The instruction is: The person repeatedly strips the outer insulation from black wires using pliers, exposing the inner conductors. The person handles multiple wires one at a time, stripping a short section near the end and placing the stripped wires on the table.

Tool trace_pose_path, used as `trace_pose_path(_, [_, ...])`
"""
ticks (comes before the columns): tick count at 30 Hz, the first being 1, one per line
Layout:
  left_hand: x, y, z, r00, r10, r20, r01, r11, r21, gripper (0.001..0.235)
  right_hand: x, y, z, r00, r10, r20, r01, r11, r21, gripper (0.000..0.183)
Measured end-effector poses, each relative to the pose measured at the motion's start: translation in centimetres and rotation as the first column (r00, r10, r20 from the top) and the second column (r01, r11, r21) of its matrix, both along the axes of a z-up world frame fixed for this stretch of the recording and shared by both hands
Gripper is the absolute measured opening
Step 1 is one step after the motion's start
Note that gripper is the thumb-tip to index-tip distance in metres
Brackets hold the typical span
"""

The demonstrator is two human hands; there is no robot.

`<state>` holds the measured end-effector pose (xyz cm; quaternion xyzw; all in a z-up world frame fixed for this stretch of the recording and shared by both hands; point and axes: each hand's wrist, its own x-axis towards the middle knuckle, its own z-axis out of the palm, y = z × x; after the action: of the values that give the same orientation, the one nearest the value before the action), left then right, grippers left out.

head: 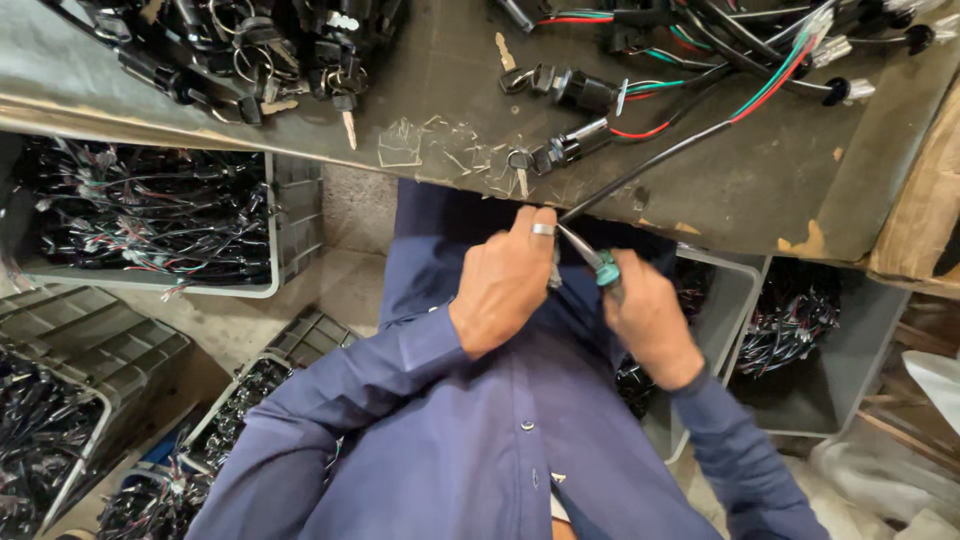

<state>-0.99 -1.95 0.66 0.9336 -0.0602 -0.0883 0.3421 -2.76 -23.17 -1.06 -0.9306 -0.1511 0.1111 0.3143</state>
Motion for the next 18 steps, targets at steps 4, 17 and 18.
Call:
trace_pose_path(4, [0.1,0.3,-0.1,0.995,-0.017,0.095,0.007,0.995,0.104,0.030,-0.5,1.0,1.7,0.993,-0.065,-0.093,0.062,0.997,-0.033,0.030])
trace_pose_path(17, [0.3,2.0,2.7,0.978,-0.195,-0.077,0.180,0.970,-0.165,0.057,-1.4,1.6,0.1,0.959,-0.126,-0.254,0.156,0.982,0.104,0.038])
trace_pose_path(18, [0.4,2.2,2.8,0.983,-0.182,-0.022,0.174,0.965,-0.195,0.058,-1.2,1.7,-0.1,0.951,-0.140,-0.275,0.177,0.977,0.118,0.037])
